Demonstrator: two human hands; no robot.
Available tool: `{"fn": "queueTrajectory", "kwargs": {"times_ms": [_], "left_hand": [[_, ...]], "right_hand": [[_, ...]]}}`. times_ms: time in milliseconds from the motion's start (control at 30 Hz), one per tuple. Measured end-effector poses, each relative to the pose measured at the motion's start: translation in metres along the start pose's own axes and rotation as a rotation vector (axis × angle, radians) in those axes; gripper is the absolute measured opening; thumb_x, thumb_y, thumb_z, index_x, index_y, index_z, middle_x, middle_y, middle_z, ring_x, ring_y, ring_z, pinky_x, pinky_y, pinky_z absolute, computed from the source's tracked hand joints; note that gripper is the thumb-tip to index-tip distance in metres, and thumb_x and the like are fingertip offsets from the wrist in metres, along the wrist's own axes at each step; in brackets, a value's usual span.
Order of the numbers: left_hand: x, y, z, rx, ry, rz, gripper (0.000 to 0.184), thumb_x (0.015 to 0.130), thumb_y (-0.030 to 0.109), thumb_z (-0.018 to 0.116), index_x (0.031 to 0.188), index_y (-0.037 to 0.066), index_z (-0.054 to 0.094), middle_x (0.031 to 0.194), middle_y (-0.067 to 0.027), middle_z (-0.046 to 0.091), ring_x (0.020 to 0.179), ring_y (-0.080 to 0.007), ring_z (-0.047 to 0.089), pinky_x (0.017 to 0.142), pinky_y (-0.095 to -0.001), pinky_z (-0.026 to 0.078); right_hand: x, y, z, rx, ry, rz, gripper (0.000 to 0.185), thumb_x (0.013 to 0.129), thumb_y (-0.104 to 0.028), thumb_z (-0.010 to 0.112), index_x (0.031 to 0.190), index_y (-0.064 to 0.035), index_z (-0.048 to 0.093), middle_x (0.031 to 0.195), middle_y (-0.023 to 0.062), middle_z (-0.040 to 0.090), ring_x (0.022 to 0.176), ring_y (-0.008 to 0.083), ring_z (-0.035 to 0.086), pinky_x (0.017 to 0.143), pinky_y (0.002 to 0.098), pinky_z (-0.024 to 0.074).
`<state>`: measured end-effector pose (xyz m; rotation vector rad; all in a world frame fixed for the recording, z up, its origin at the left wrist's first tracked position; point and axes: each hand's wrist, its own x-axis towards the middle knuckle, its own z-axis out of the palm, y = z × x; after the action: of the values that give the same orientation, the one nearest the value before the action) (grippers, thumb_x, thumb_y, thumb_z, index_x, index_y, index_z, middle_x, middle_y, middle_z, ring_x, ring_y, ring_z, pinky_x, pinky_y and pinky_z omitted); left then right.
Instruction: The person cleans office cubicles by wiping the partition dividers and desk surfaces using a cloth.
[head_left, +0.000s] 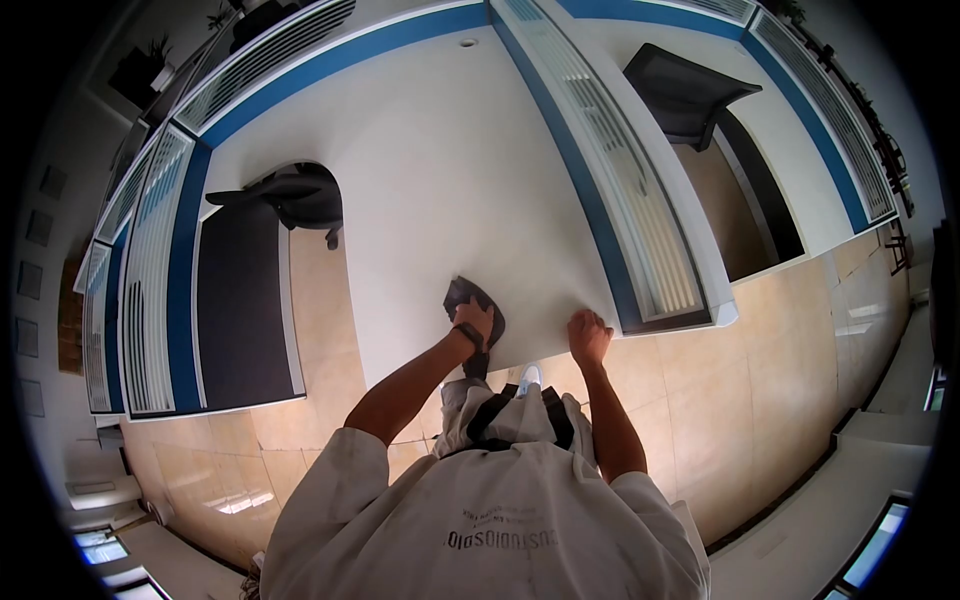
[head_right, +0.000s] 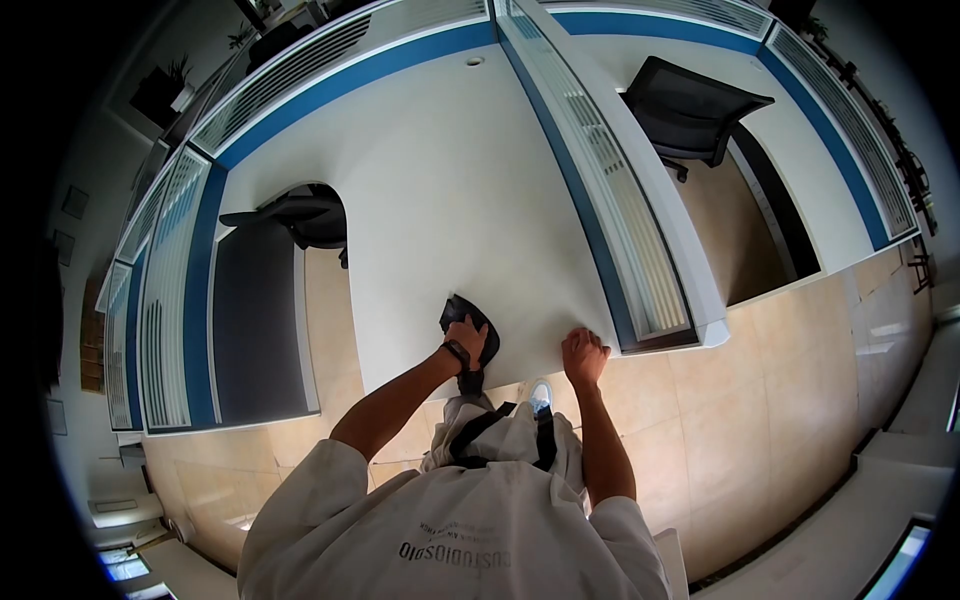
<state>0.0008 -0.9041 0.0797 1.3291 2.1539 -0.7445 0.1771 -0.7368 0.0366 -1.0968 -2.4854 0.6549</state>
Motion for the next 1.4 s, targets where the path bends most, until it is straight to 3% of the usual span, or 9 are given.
{"fn": "queueTrajectory", "kwargs": {"times_ms": [167, 333, 400, 467, 667, 800, 867, 1000, 1400], "left_hand": [[0.013, 0.011, 0.029, -0.088, 0.173, -0.107, 0.047, 0.089, 0.014, 0.040, 0.137, 0.012, 0.038, 0.132, -0.0323, 0.038, 0.092, -0.0333, 0.060, 0.074, -0.0386, 0.048], [0.027, 0.030, 0.020, -0.077, 0.208, -0.088, 0.047, 0.089, 0.016, 0.042, 0.136, 0.016, 0.039, 0.132, -0.0304, 0.039, 0.095, -0.0353, 0.058, 0.075, -0.0397, 0.048], [0.028, 0.038, 0.013, -0.143, 0.466, 0.076, 0.044, 0.086, 0.020, 0.048, 0.130, 0.021, 0.046, 0.133, -0.0249, 0.040, 0.106, -0.0354, 0.052, 0.074, -0.0421, 0.047], [0.026, 0.050, 0.006, -0.291, 0.580, 0.258, 0.066, 0.070, 0.023, 0.068, 0.131, 0.021, 0.043, 0.137, -0.0202, 0.033, 0.118, -0.0407, 0.040, 0.090, -0.0455, 0.044], [0.012, 0.065, -0.012, -0.973, 0.715, 0.656, 0.068, 0.076, 0.012, 0.063, 0.136, 0.006, 0.032, 0.141, -0.0168, 0.030, 0.125, -0.0336, 0.037, 0.104, -0.0385, 0.032], [0.004, 0.041, 0.036, -0.962, 0.809, 0.377, 0.064, 0.077, 0.015, 0.059, 0.135, 0.006, 0.033, 0.142, -0.0143, 0.031, 0.127, -0.0318, 0.035, 0.105, -0.0423, 0.028], [-0.019, 0.037, 0.060, -0.792, 0.787, -0.023, 0.060, 0.079, 0.021, 0.056, 0.134, 0.007, 0.036, 0.142, -0.0109, 0.031, 0.132, -0.0284, 0.029, 0.107, -0.0452, 0.022], [-0.048, 0.016, 0.108, -0.718, 0.771, -0.035, 0.059, 0.079, 0.025, 0.054, 0.134, 0.011, 0.037, 0.145, -0.0073, 0.029, 0.136, -0.0257, 0.021, 0.109, -0.0464, 0.016], [-0.048, 0.023, 0.105, -0.799, 0.750, -0.078, 0.057, 0.076, 0.021, 0.056, 0.130, 0.012, 0.041, 0.143, -0.0051, 0.031, 0.136, -0.0248, 0.022, 0.110, -0.0468, 0.015]], "right_hand": [[0.001, 0.000, 0.001, -0.040, -0.008, -0.007, 0.009, 0.079, -0.020, 0.054, 0.082, -0.0133, 0.060, 0.079, 0.0063, 0.065, 0.079, 0.0281, 0.061, 0.071, 0.0466, 0.0395], [0.001, 0.003, 0.003, -0.029, 0.024, -0.044, 0.009, 0.079, -0.019, 0.054, 0.082, -0.0123, 0.059, 0.081, 0.0069, 0.064, 0.080, 0.0294, 0.061, 0.070, 0.0479, 0.0396], [0.000, 0.002, 0.002, -0.001, 0.003, -0.040, 0.010, 0.079, -0.020, 0.054, 0.083, -0.0123, 0.059, 0.081, 0.0075, 0.064, 0.081, 0.0302, 0.061, 0.070, 0.0484, 0.0395], [0.000, 0.002, 0.001, -0.001, 0.019, -0.036, 0.011, 0.080, -0.021, 0.054, 0.083, -0.0123, 0.059, 0.082, 0.0078, 0.064, 0.081, 0.0307, 0.060, 0.071, 0.0491, 0.0395], [-0.010, 0.007, 0.000, 0.154, -0.065, 0.052, 0.018, 0.075, -0.019, 0.059, 0.092, -0.0126, 0.058, 0.084, 0.0070, 0.060, 0.084, 0.0306, 0.058, 0.072, 0.0459, 0.0411], [-0.028, -0.022, -0.016, 0.185, 0.005, -0.178, 0.045, 0.071, -0.020, 0.064, 0.113, -0.0098, 0.051, 0.110, 0.0126, 0.052, 0.105, 0.0331, 0.048, 0.085, 0.0452, 0.0406], [-0.030, -0.040, -0.016, 0.128, -0.094, -0.302, 0.060, 0.071, -0.024, 0.068, 0.125, -0.0107, 0.045, 0.128, 0.0157, 0.043, 0.118, 0.0359, 0.039, 0.094, 0.0470, 0.0357], [-0.039, -0.056, 0.015, -0.079, -0.315, -0.384, 0.079, 0.073, -0.053, 0.063, 0.136, -0.0128, 0.037, 0.146, 0.0203, 0.017, 0.133, 0.0423, 0.017, 0.104, 0.0574, 0.0180], [-0.014, -0.017, 0.016, -0.166, -0.148, -0.283, 0.068, 0.075, -0.041, 0.064, 0.135, -0.0181, 0.039, 0.147, 0.0099, 0.024, 0.135, 0.0333, 0.020, 0.106, 0.0540, 0.0197]]}}
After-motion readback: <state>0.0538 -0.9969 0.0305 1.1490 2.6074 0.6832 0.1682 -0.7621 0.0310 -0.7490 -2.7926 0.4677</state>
